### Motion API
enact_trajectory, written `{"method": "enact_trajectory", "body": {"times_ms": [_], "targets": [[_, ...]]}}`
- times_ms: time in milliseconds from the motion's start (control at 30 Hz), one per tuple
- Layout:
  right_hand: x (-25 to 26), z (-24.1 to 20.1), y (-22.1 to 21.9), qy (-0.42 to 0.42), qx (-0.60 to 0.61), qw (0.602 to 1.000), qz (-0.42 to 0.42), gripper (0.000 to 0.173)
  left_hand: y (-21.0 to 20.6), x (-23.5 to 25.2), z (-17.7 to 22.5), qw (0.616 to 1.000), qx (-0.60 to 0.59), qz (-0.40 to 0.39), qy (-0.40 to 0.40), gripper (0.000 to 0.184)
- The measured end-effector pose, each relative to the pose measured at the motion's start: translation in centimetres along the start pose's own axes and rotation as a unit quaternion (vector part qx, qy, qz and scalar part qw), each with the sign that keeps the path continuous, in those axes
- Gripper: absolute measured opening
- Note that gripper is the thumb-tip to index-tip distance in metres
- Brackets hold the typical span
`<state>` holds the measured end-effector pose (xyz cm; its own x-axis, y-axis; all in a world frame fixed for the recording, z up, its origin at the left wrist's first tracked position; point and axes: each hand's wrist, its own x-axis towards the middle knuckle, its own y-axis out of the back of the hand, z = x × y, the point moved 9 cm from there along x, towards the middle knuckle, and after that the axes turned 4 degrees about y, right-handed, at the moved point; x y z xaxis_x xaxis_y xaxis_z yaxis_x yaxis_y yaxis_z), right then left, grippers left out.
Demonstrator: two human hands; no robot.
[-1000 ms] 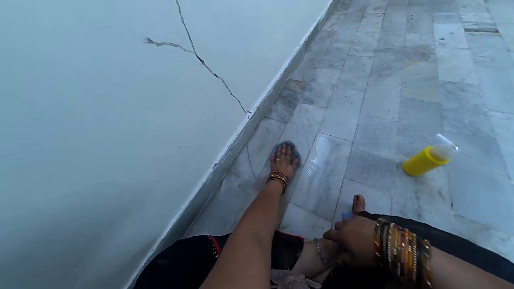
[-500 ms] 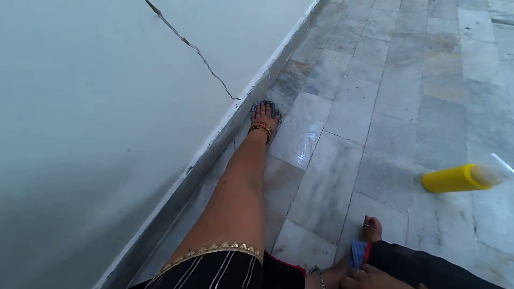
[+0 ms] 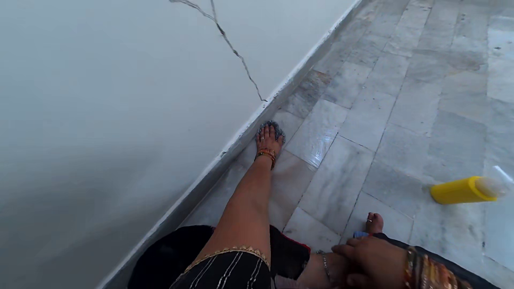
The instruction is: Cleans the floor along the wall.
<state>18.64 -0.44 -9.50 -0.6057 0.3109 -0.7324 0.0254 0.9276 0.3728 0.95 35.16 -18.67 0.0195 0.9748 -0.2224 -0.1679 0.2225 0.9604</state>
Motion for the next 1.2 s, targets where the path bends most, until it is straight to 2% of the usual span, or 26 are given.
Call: {"method": "enact_trajectory", "body": {"times_ms": [100, 233, 367, 467, 533, 600, 767, 900, 1033, 1200], "targets": [[-0.3, 0.4, 0.3, -0.027, -0.011, 0.999, 0.017, 0.059, 0.0, -5.0, -4.5, 0.998, -0.007, -0.001, 0.056, 0.073], [-1.2, 0.8, 0.8, -0.07, -0.03, 0.996, 0.053, 0.06, -0.1, -11.1, -9.5, 0.983, -0.048, -0.002, 0.176, 0.073], [-2.1, 0.8, 1.0, -0.099, -0.043, 0.991, 0.083, 0.062, 0.9, -15.1, -11.5, 0.943, -0.087, -0.059, 0.317, 0.081], [-3.0, 0.4, 1.0, -0.106, -0.049, 0.988, 0.1, 0.062, 0.4, -16.2, -13.2, 0.923, -0.05, -0.116, 0.364, 0.08], [-3.3, 0.1, 0.9, -0.104, -0.048, 0.987, 0.11, 0.061, 0.1, -16.0, -13.8, 0.921, -0.025, -0.135, 0.365, 0.076], [-3.2, -0.2, 0.7, -0.1, -0.048, 0.988, 0.112, 0.061, 0.8, -16.4, -13.8, 0.924, -0.033, -0.111, 0.365, 0.073], [-2.7, 0.0, 0.5, -0.081, -0.04, 0.991, 0.097, 0.059, 4.0, -15.8, -12.7, 0.949, -0.026, -0.074, 0.307, 0.057], [-2.1, 0.3, 0.9, -0.074, -0.039, 0.994, 0.072, 0.058, 3.9, -14.2, -12.8, 0.962, -0.018, -0.04, 0.271, 0.053], [-1.2, 0.1, 1.0, -0.038, -0.019, 0.998, 0.054, 0.057, 1.6, -10.1, -9.4, 0.983, -0.039, 0.005, 0.18, 0.053], [-1.3, -0.4, -0.2, -0.004, -0.013, 1.0, 0.019, 0.057, 1.2, -4.8, -5.4, 0.997, -0.028, 0.017, 0.075, 0.052]]}}
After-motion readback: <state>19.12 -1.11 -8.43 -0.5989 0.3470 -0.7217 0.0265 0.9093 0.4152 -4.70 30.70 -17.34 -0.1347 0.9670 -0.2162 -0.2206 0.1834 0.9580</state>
